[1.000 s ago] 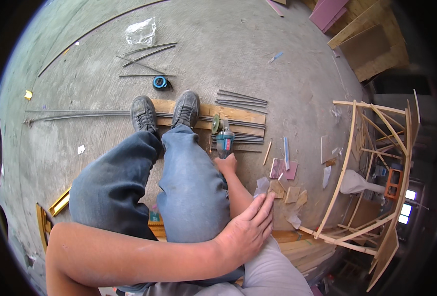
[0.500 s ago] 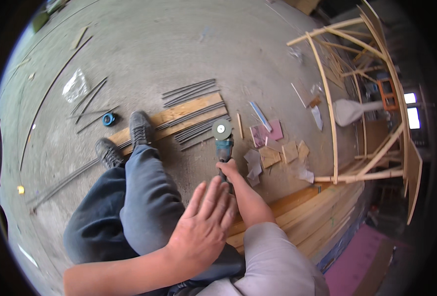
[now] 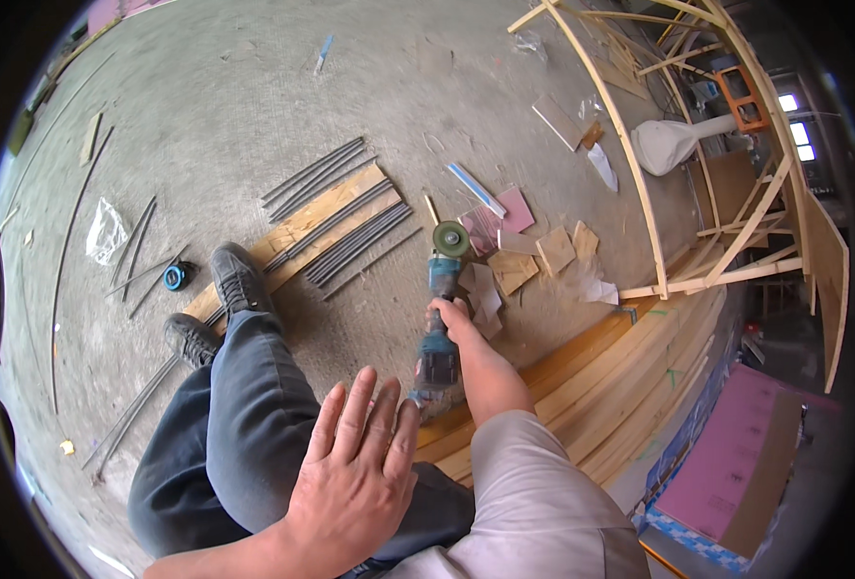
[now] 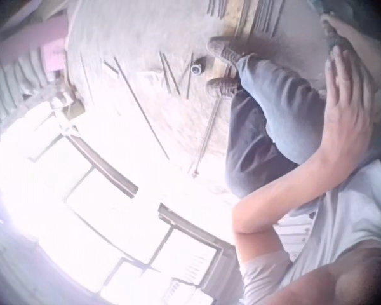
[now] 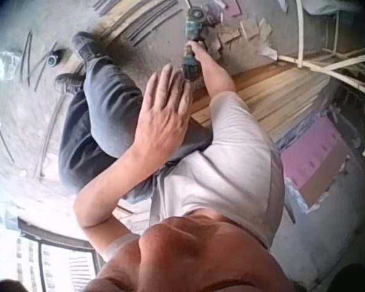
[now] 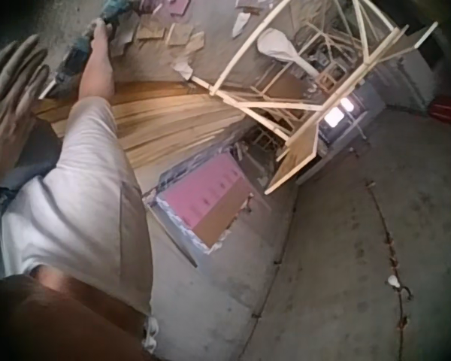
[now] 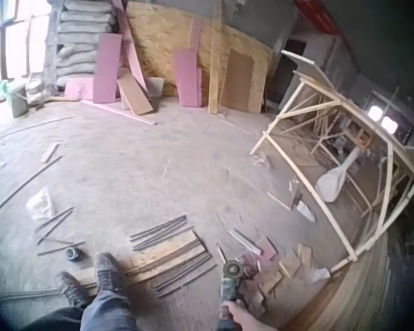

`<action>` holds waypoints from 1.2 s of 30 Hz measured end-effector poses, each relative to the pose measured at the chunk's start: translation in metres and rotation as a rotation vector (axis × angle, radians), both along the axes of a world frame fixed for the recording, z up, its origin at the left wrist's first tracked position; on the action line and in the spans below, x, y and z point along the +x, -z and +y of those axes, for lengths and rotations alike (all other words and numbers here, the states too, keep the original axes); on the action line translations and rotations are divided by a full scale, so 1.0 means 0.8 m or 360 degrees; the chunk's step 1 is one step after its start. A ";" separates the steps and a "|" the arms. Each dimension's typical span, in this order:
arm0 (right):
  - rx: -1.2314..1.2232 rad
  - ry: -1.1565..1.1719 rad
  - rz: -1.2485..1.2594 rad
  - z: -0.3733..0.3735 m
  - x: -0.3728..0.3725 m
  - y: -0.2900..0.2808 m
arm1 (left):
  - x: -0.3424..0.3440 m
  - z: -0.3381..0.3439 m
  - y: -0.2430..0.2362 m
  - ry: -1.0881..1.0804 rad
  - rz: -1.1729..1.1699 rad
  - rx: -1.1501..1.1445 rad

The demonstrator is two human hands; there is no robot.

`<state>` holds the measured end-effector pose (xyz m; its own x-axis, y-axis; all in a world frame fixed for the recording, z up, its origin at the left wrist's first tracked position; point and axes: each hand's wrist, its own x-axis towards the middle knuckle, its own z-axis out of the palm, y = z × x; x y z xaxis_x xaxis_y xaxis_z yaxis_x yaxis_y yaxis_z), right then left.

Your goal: The person sits on the floor and uses an angle grinder to cut and grind metal rods. They repeatedly pick up rods, position them on a wooden board, and apply the grinder to the ends, producing sparks. The person handles the rods one at a time and places the finished pieces aside.

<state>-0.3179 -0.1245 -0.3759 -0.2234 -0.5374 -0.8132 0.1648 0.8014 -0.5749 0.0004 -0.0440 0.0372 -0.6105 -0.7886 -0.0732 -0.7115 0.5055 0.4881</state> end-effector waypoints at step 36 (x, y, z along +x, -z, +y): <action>-0.1089 -0.2966 0.1396 -0.275 0.324 -0.025 | 0.560 0.079 0.489 -0.1486 -0.0515 0.0528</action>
